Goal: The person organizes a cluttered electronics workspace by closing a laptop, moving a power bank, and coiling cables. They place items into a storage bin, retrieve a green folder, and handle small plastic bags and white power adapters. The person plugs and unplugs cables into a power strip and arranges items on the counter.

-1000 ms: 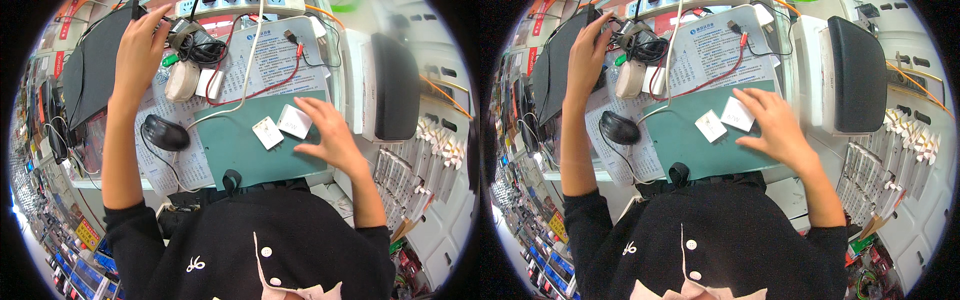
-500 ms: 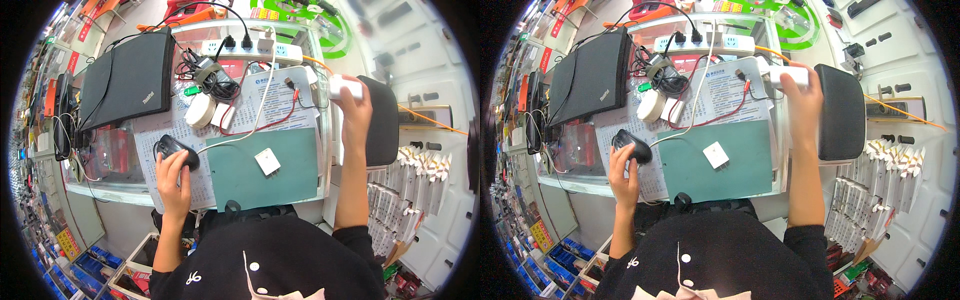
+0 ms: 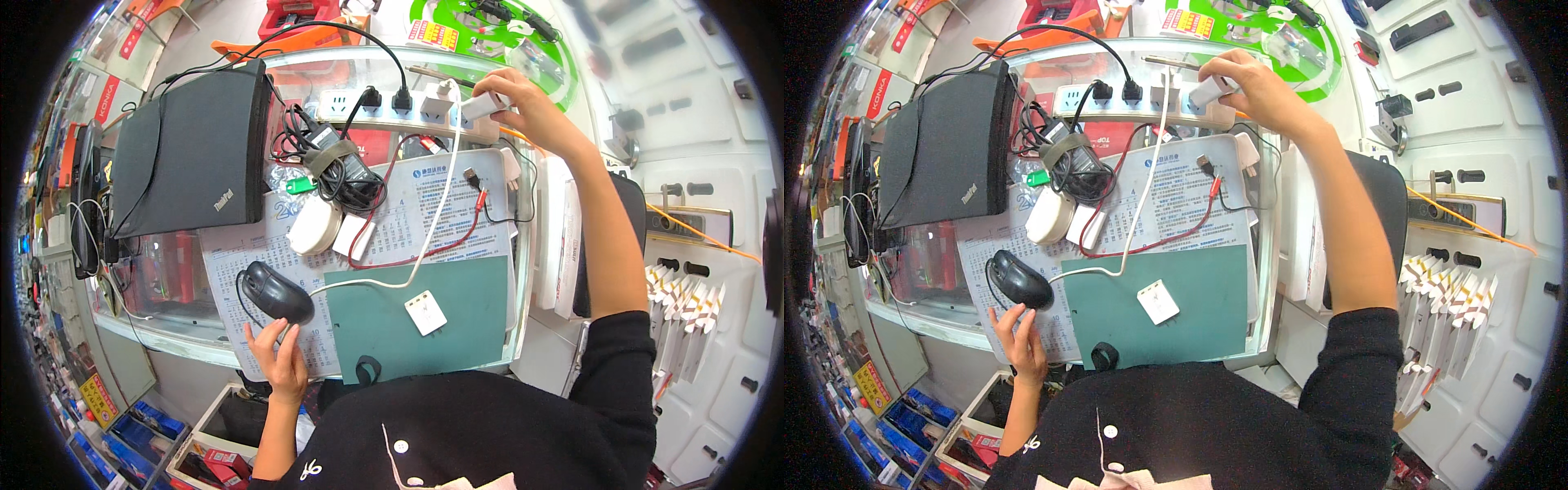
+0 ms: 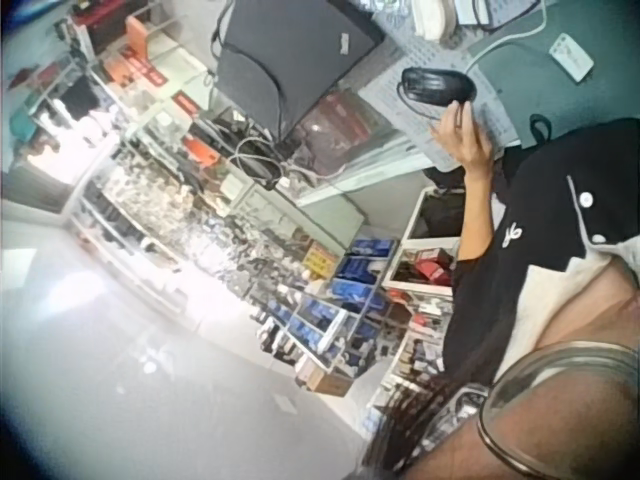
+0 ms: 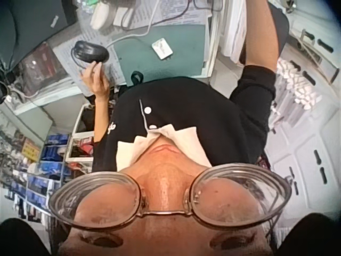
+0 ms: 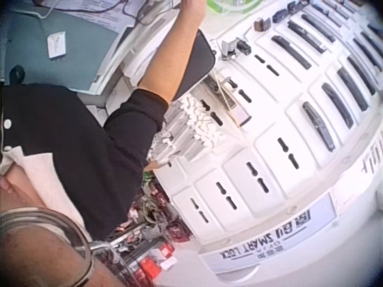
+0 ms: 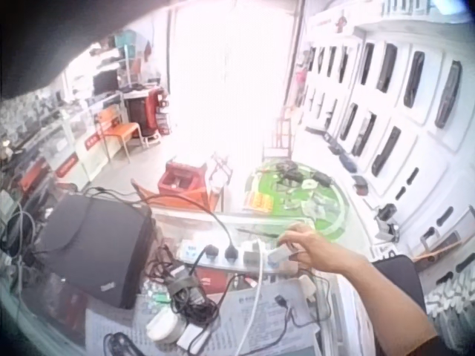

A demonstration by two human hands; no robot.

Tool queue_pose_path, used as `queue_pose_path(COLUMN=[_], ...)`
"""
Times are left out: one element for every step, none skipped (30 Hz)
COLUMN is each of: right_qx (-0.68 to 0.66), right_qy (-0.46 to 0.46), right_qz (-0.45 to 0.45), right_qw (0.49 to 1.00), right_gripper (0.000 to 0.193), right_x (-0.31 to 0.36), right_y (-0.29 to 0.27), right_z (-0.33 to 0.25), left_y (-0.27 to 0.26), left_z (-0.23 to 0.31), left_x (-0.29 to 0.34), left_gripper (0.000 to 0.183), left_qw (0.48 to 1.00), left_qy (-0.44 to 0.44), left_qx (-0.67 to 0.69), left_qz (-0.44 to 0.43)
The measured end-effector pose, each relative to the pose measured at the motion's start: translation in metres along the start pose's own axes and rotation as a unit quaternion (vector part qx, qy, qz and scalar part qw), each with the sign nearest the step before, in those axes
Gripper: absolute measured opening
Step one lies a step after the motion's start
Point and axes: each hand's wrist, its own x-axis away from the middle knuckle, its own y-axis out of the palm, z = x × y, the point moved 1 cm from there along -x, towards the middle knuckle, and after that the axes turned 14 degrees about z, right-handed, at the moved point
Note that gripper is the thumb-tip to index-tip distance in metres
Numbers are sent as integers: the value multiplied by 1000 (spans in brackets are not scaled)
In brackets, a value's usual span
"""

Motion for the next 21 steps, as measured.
queue_pose_path(right_qx=[-29, -15, -2, 4, 48, 58, 64, 71, 55, 40, 20, 21, 17, 12, 6, -1, -8, 17, 39, 58, 65], right_qy=[-14, -28, -46, -70, -108, -115, -126, -132, -131, -126, -123, -118, -115, -111, -107, -100, -96, -103, -111, -124, -127], right_qz=[-2, -10, -16, -18, -8, -5, -2, 0, 1, 1, 0, -5, -11, -12, -13, -9, -13, -9, -14, -12, -7], right_qw=[999, 999, 999, 997, 993, 992, 990, 989, 990, 991, 992, 993, 993, 994, 994, 995, 995, 995, 993, 991, 990], right_gripper=[38, 36, 35, 33, 33, 34, 35, 35, 35, 35, 35, 37, 39, 41, 39, 38, 37, 36, 35, 35, 38], right_x=[-4, -8, -13, -16, -21, -24, -26, -28, -29, -30, -30, -29, -29, -28, -27, -27, -26, -24, -22, -20, -17], right_y=[-1, -1, -1, 0, 3, 4, 6, 8, 9, 10, 10, 11, 12, 12, 12, 13, 13, 13, 14, 14, 15], right_z=[0, 1, 1, 0, -1, -1, -1, 0, 0, 1, 2, 3, 4, 5, 6, 6, 6, 5, 4, 3, 1], left_y=[1, 2, 4, 5, 6, 8, 8, 9, 9, 8, 8, 7, 6, 6, 5, 5, 5, 5, 5, 5, 4], left_z=[-2, -3, -5, -6, -7, -8, -8, -8, -9, -9, -9, -10, -11, -11, -12, -13, -13, -14, -14, -15, -15], left_x=[1, 3, 4, 4, 5, 6, 7, 8, 9, 10, 10, 11, 11, 11, 12, 13, 14, 15, 17, 19, 21], left_gripper=[33, 33, 33, 35, 37, 39, 39, 40, 40, 40, 40, 40, 40, 39, 39, 39, 39, 39, 38, 38, 37], left_qw=[1000, 1000, 1000, 1000, 1000, 1000, 1000, 1000, 1000, 1000, 999, 999, 999, 999, 999, 999, 999, 999, 999, 999, 999], left_qy=[-1, 2, 6, 5, 4, 4, 5, 6, 6, 3, 0, -2, -3, -3, -5, -2, -1, 0, 1, 2, 3], left_qx=[-4, -10, -12, -17, -22, -27, -26, -26, -27, -29, -30, -32, -32, -32, -35, -32, -32, -36, -33, -36, -41], left_qz=[2, 4, -2, -1, -1, 0, 1, 4, 6, 7, 10, 12, 13, 15, 18, 16, 16, 13, 18, 20, 21])
